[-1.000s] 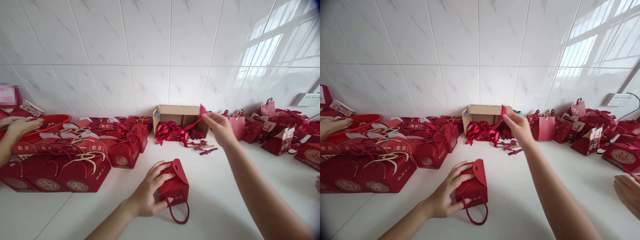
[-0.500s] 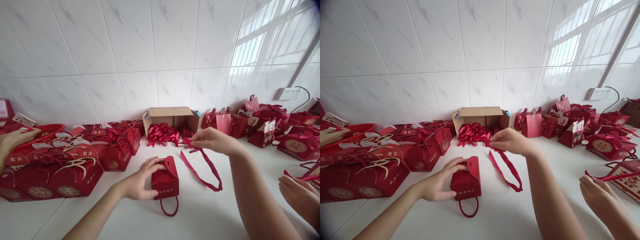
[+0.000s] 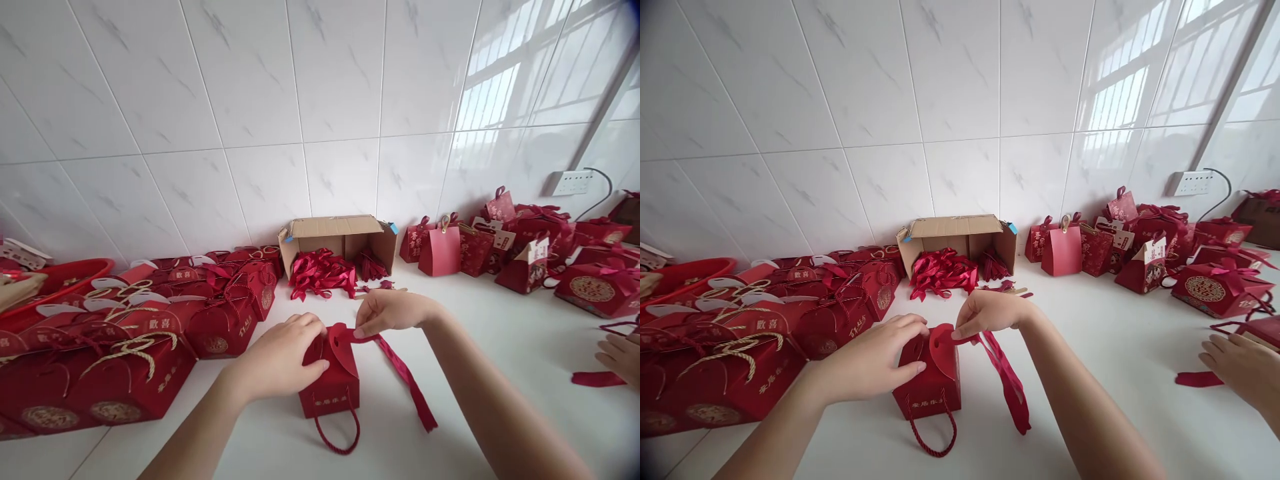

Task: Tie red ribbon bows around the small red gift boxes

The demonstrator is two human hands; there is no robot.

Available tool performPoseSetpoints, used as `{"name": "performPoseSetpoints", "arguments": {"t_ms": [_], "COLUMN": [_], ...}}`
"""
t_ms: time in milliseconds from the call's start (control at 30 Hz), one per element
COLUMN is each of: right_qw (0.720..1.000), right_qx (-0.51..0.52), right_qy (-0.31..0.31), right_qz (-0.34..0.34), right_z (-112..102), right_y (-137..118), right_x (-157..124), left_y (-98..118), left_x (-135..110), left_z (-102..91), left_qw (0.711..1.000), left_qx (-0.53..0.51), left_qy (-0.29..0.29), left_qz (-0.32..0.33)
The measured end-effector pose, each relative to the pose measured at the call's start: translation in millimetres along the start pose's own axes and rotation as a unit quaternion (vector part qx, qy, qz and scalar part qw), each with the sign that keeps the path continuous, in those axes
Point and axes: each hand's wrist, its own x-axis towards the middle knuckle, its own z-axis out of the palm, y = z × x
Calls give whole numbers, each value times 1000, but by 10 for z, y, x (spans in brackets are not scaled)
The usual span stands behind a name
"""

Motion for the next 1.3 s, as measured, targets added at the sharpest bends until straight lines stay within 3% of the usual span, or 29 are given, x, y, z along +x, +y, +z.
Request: {"name": "performPoseSetpoints", "arguments": {"t_ms": [200,500,767,833,1000,1200,1300], "right_qw": [1000,998,993,993,989,997,987], "right_qx": [0,-2,-14,-42,-81,29,109], "right_qy": [2,1,-67,-50,101,66,108], "right_qz": [23,55,92,97,67,-5,-40], "right_z": [20,14,56,57,108,185,131], "right_y": [28,34,108,114,60,-7,-83], "right_x": [56,49,213,198,165,224,158], "left_y": [25,-36,-14,8,42,23,-16], "left_x": [54,84,195,199,215,202,102], "left_z": [78,112,183,172,145,52,-16], "left_qw": [997,990,988,985,973,949,968], "left_qx": [-76,-139,-152,-163,-215,-261,-189], "left_qy": [11,10,37,50,78,173,145], "left_qz": [-31,-19,-13,-11,-23,-47,-74]}}
